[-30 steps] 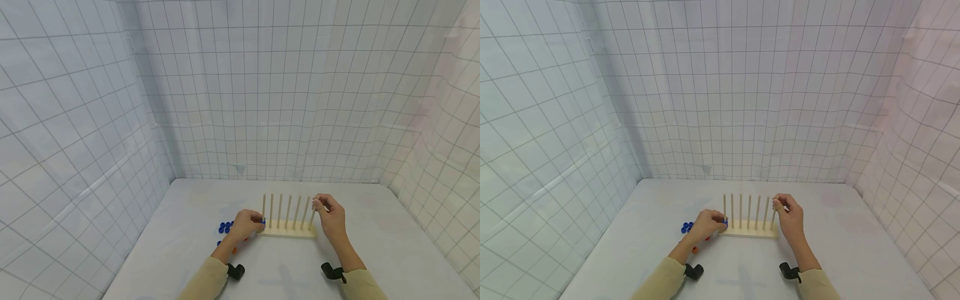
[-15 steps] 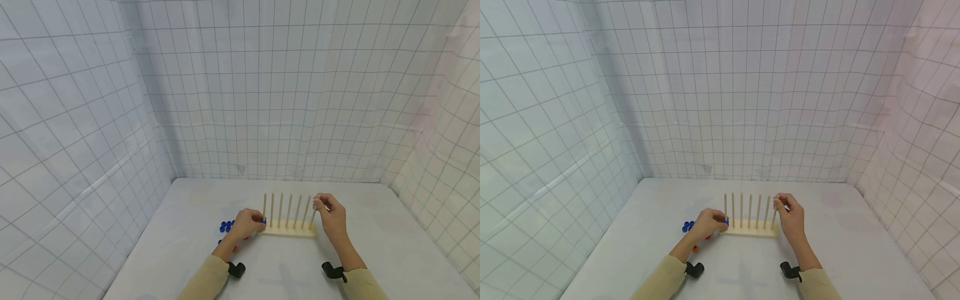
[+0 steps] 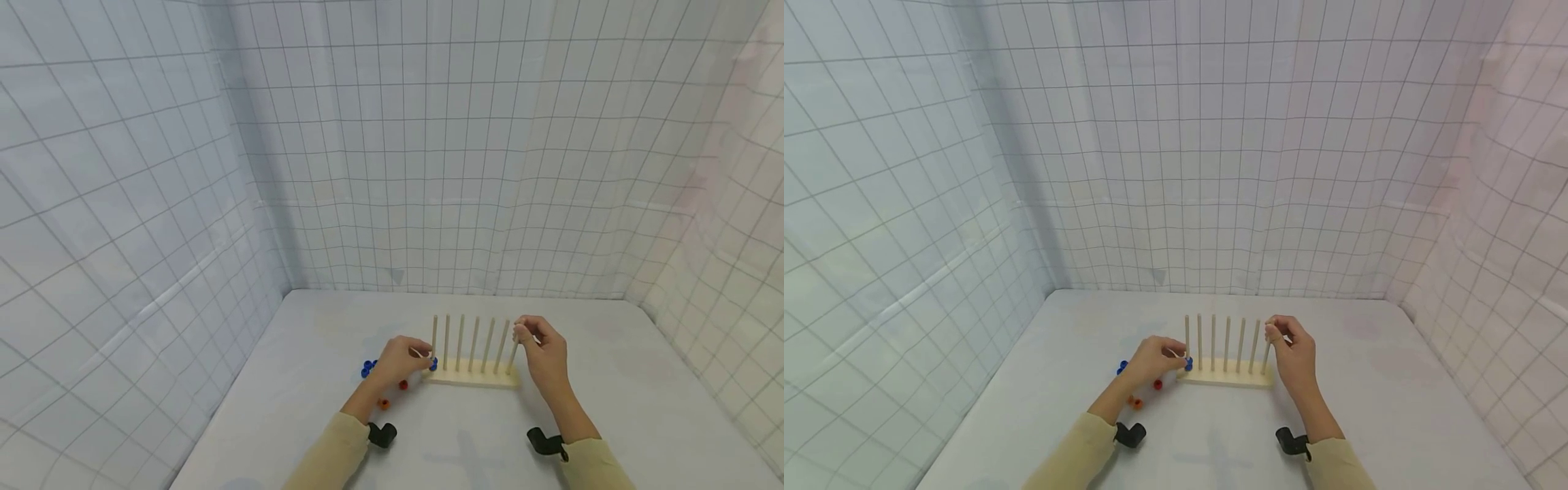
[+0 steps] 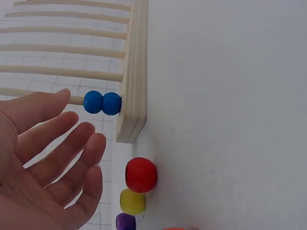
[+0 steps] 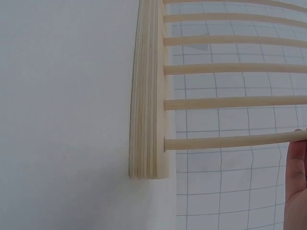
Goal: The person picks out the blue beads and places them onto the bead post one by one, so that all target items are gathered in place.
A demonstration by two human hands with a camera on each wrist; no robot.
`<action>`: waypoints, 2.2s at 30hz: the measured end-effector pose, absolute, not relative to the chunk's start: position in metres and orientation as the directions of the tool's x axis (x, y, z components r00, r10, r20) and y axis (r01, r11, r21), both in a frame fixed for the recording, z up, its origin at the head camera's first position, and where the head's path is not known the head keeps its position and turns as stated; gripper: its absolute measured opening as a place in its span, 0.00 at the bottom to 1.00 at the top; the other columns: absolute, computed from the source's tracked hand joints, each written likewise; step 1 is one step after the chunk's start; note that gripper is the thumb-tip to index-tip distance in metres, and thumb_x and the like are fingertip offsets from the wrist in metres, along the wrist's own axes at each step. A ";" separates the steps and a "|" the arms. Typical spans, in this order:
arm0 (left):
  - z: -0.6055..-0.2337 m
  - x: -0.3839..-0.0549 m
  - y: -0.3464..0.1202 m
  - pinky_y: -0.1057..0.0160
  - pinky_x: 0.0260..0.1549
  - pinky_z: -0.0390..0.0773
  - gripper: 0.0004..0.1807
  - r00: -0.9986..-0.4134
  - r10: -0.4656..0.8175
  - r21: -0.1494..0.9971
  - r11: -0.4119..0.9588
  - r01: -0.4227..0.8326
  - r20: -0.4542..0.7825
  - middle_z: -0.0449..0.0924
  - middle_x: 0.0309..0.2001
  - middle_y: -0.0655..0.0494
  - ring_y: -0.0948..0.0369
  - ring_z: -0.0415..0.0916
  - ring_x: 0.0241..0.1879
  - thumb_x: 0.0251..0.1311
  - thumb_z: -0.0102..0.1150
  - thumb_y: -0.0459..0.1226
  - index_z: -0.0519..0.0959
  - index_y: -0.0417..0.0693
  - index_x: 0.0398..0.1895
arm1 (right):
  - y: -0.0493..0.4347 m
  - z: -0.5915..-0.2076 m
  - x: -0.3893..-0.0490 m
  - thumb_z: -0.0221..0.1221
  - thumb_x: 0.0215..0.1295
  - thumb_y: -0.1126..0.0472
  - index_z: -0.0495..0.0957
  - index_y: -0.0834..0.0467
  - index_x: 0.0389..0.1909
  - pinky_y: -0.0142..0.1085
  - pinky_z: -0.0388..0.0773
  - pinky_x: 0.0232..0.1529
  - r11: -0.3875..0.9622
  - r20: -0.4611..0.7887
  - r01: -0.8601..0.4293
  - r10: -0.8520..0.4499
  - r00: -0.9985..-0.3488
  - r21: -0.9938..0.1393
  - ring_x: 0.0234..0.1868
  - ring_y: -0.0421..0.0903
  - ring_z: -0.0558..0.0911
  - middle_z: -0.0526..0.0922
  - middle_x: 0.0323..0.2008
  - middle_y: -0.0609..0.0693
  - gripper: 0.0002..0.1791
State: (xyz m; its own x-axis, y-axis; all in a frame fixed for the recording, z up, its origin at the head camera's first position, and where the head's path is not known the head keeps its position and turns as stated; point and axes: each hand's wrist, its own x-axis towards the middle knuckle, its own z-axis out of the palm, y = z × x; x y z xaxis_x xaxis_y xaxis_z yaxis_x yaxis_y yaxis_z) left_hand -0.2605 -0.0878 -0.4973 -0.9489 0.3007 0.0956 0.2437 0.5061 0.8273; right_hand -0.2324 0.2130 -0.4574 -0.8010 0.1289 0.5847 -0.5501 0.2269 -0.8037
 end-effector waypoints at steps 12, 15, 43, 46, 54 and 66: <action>-0.468 -0.256 -0.115 0.61 0.34 0.81 0.10 -0.954 0.246 0.806 0.521 0.280 0.173 0.84 0.42 0.63 0.61 0.80 0.41 0.64 0.67 0.42 0.87 0.54 0.47 | 0.209 -0.455 -0.230 0.60 0.70 0.71 0.78 0.70 0.40 0.25 0.75 0.29 0.280 0.609 -0.557 0.156 -0.777 -0.782 0.32 0.52 0.78 0.80 0.33 0.63 0.04; -0.461 -0.255 -0.123 0.60 0.34 0.81 0.10 -0.958 0.221 0.800 0.533 0.276 0.184 0.85 0.42 0.62 0.60 0.80 0.42 0.64 0.67 0.41 0.87 0.53 0.47 | 0.208 -0.456 -0.231 0.60 0.70 0.71 0.78 0.69 0.41 0.25 0.74 0.29 0.280 0.609 -0.556 0.160 -0.777 -0.783 0.32 0.52 0.78 0.79 0.33 0.63 0.04; -0.502 -0.269 -0.207 0.56 0.39 0.80 0.10 -0.986 0.155 0.730 0.668 0.148 0.058 0.83 0.39 0.60 0.59 0.78 0.41 0.61 0.68 0.35 0.87 0.48 0.46 | 0.207 -0.464 -0.235 0.59 0.69 0.74 0.77 0.70 0.41 0.26 0.73 0.28 0.256 0.642 -0.599 0.141 -0.754 -0.759 0.31 0.49 0.76 0.77 0.31 0.63 0.03; -0.505 -0.270 -0.209 0.55 0.39 0.80 0.10 -0.986 0.155 0.718 0.679 0.154 0.065 0.82 0.38 0.60 0.59 0.79 0.41 0.61 0.69 0.35 0.87 0.48 0.45 | 0.207 -0.464 -0.236 0.59 0.69 0.74 0.77 0.69 0.40 0.26 0.72 0.27 0.249 0.641 -0.600 0.141 -0.754 -0.761 0.31 0.48 0.76 0.77 0.31 0.62 0.02; -0.509 -0.272 -0.209 0.57 0.40 0.79 0.09 -0.986 0.160 0.679 0.718 0.153 0.053 0.82 0.35 0.61 0.61 0.77 0.37 0.59 0.71 0.36 0.87 0.51 0.43 | 0.209 -0.466 -0.238 0.58 0.69 0.75 0.76 0.70 0.41 0.27 0.72 0.27 0.247 0.661 -0.623 0.114 -0.742 -0.742 0.31 0.45 0.75 0.76 0.31 0.62 0.03; -0.508 -0.271 -0.202 0.59 0.36 0.79 0.06 -0.985 0.160 0.666 0.729 0.161 0.064 0.80 0.34 0.61 0.61 0.76 0.35 0.58 0.72 0.36 0.88 0.50 0.38 | 0.209 -0.467 -0.238 0.57 0.69 0.76 0.76 0.70 0.41 0.27 0.71 0.26 0.255 0.672 -0.632 0.115 -0.732 -0.732 0.30 0.46 0.75 0.76 0.31 0.62 0.03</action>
State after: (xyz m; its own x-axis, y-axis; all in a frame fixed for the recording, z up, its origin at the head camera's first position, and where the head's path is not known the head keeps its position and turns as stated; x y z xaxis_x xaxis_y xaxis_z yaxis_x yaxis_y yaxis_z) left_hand -0.2706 -0.2024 -0.5079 -0.9851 0.1595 0.0639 0.1612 0.7287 0.6656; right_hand -0.2383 0.2092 -0.4671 -0.7319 0.1152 0.6716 -0.6316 0.2550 -0.7321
